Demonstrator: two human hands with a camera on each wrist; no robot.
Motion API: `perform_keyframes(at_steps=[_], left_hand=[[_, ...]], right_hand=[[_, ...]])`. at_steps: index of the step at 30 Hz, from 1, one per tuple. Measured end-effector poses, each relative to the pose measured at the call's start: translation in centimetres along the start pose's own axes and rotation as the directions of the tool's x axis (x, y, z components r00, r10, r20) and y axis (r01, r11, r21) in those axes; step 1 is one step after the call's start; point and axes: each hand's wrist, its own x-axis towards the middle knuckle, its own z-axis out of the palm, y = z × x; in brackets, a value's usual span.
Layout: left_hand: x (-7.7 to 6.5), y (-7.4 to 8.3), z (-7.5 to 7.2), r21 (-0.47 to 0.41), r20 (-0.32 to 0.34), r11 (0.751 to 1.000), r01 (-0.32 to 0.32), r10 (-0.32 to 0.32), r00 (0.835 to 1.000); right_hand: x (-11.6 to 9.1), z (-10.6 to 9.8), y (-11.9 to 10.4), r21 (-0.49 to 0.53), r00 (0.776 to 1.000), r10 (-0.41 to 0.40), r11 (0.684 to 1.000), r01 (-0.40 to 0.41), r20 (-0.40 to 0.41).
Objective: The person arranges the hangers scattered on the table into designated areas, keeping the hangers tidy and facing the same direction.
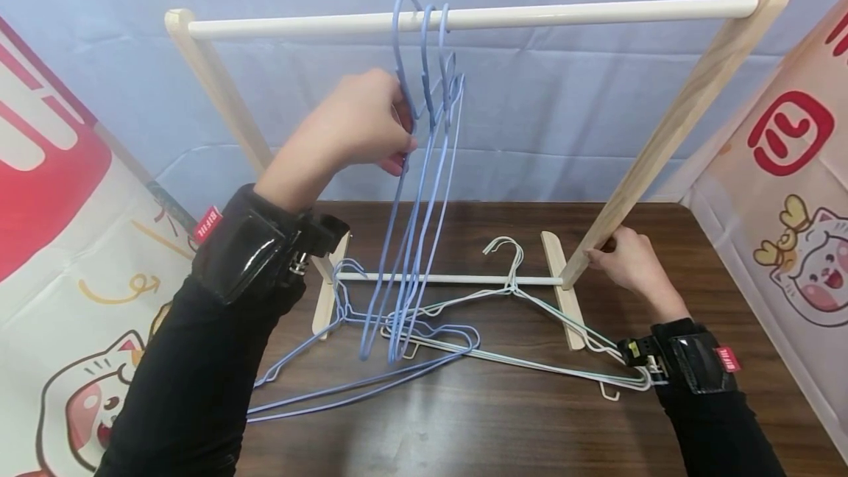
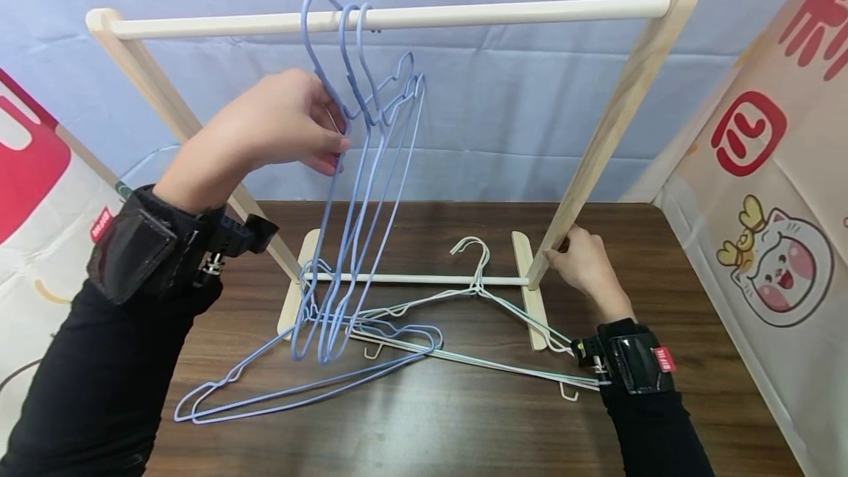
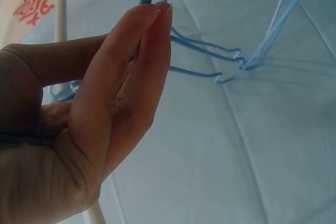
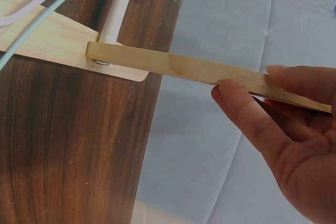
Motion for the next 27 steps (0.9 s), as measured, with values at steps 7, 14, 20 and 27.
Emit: perform_keyframes(at_steps=[7, 14, 20, 27], left_hand=[[0.4, 0.4, 0.5, -0.008, 0.011, 1.0, -0.01, 0.01, 1.0], [1.0, 0.2, 1.1, -0.002, 0.028, 1.0, -0.02, 0.02, 0.999], [1.2, 0.1, 1.2, 0.017, 0.026, 1.0, -0.023, 0.023, 0.999], [0.9, -0.1, 0.9, 0.014, 0.025, 1.0, -0.023, 0.023, 0.999]], right_hand=[[0.0, 0.0, 0.0, -0.003, 1.0, 0.001, 1.0, -0.001, -0.003], [-0.1, -0.1, 0.0, -0.004, 1.0, -0.003, 1.0, 0.003, -0.002], [-0.1, -0.2, 0.0, -0.005, 1.0, -0.002, 1.0, 0.002, -0.003], [0.0, -0.1, 0.0, -0.004, 1.0, 0.004, 1.0, -0.004, -0.008]])
